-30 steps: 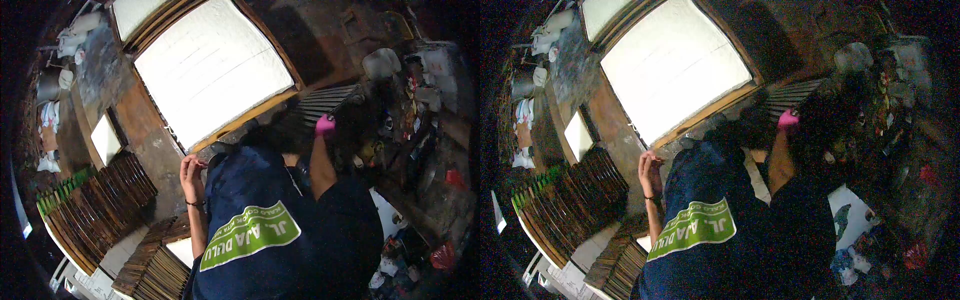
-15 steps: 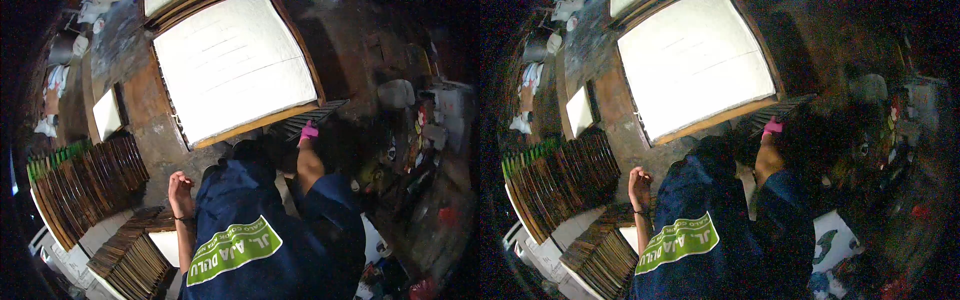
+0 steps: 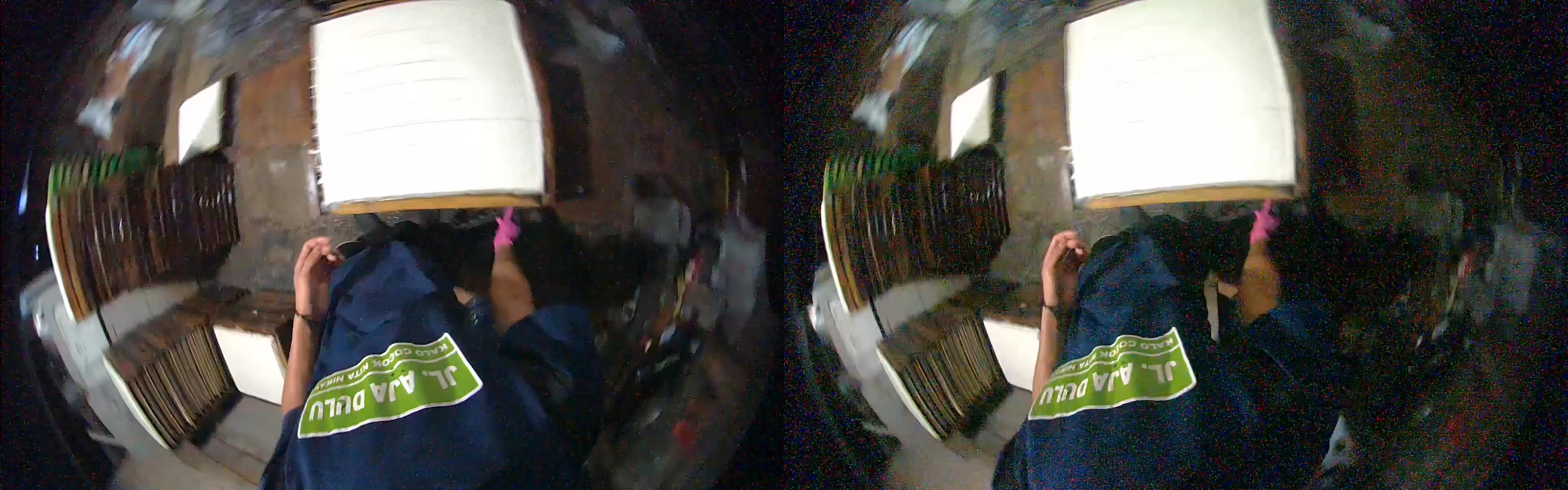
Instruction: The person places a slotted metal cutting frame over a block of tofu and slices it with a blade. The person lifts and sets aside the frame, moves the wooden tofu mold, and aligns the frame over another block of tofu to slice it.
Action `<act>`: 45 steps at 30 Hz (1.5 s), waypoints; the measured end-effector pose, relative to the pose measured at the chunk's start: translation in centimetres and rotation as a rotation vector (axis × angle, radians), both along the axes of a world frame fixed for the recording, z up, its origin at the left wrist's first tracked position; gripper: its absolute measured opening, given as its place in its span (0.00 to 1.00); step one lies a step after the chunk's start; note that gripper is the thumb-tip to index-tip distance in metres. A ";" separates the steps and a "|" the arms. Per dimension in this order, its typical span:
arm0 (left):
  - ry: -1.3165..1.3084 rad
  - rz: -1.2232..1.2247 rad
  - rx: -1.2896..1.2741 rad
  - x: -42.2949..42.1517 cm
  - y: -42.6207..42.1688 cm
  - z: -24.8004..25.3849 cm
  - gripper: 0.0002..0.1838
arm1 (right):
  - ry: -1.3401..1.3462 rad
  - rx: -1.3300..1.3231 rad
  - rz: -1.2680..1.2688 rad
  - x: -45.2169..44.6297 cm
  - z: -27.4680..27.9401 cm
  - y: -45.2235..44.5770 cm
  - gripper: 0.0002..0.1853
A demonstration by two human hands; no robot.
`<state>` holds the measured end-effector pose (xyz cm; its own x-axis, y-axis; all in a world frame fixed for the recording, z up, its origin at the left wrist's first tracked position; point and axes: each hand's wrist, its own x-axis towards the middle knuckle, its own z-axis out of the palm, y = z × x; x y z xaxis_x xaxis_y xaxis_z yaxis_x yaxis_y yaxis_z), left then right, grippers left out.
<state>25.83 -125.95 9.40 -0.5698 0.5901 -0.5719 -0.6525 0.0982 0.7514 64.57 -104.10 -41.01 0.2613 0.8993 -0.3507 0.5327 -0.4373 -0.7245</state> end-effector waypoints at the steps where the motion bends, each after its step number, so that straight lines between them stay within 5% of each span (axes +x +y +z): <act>1: 0.035 0.022 -0.030 -0.6 -0.5 0.2 0.09 | 0.010 0.087 0.179 1.1 -2.7 -0.7 0.19; 3: 0.026 0.055 -0.071 -1.3 -2.2 -0.9 0.09 | 0.608 -0.130 0.041 0.2 2.7 -2.3 0.29; 4: 0.077 0.073 -0.103 -1.3 -2.9 -1.6 0.09 | 0.708 -0.308 -0.225 -2.3 10.7 -1.5 0.25; 7: 0.251 -0.044 -0.184 -3.3 -5.9 -8.2 0.09 | 0.537 -0.541 -0.063 0.4 17.0 -1.0 0.25; 10: 0.146 0.156 -0.354 -4.9 -12.0 -17.9 0.08 | 0.381 -0.636 0.150 0.2 19.6 1.4 0.25; 11: 0.250 0.190 -0.365 -5.5 -14.1 -20.1 0.06 | 0.344 -0.645 0.208 -0.4 20.4 2.5 0.24; 14: 0.020 0.544 -0.529 -4.0 -17.5 -23.8 0.08 | 0.246 -0.687 0.398 -3.1 21.8 5.8 0.24; 16: 0.785 -0.411 -1.263 -2.7 -22.2 -28.6 0.13 | 0.177 -0.700 0.529 -6.4 22.8 7.0 0.24; 17: 0.760 -0.378 -1.271 -2.2 -22.6 -28.3 0.13 | 0.150 -0.704 0.587 -7.8 23.2 7.6 0.24; 19: 0.066 0.074 -1.111 -2.1 -22.3 -26.7 0.17 | 0.098 -0.714 0.702 -11.5 23.5 8.5 0.24; 20: 0.066 -0.101 -1.080 -3.0 -22.6 -25.2 0.18 | 0.078 -0.717 0.754 -13.4 23.6 8.8 0.24; 23: 0.333 0.103 -1.199 -3.4 -24.1 -33.6 0.21 | 0.009 -0.737 0.926 -20.3 23.5 8.5 0.24; 25: 0.195 0.246 -1.219 -5.0 -23.4 -31.3 0.24 | -0.042 -0.747 1.039 -25.0 23.5 7.6 0.23; 28: 0.123 0.092 -1.170 -6.9 -24.7 -28.4 0.27 | -0.119 -0.764 1.190 -32.2 23.6 5.2 0.23; 30: -0.011 0.263 -1.149 -8.0 -26.5 -28.9 0.27 | -0.170 -0.769 1.285 -37.5 23.6 2.8 0.23; 32: 0.135 0.118 -1.099 -9.4 -30.6 -32.4 0.24 | -0.220 -0.766 1.377 -43.7 23.8 0.1 0.23; 34: 0.108 0.274 -1.146 -11.2 -35.5 -40.2 0.23 | -0.276 -0.753 1.457 -50.0 24.1 -2.9 0.23; 36: 0.037 0.416 -1.171 -14.2 -38.6 -40.9 0.21 | -0.335 -0.727 1.533 -55.9 24.8 -5.4 0.23; 38: 0.536 -0.535 -1.189 -17.0 -42.0 -34.6 0.17 | -0.384 -0.693 1.608 -60.9 25.4 -7.6 0.23; 39: 0.513 -0.525 -1.192 -16.9 -41.9 -33.0 0.17 | -0.400 -0.681 1.647 -63.1 25.5 -9.0 0.23; 41: -0.253 1.167 -0.475 -18.5 -42.1 -30.4 0.11 | -0.422 -0.660 1.719 -67.3 25.7 -12.3 0.22; 43: -0.223 1.194 -0.432 -19.7 -44.5 -30.2 0.05 | -0.452 -0.648 1.799 -71.1 25.9 -15.7 0.22; 45: -0.134 1.052 -0.383 -18.6 -46.5 -32.9 0.11 | -0.506 -0.653 1.904 -74.5 25.6 -18.9 0.22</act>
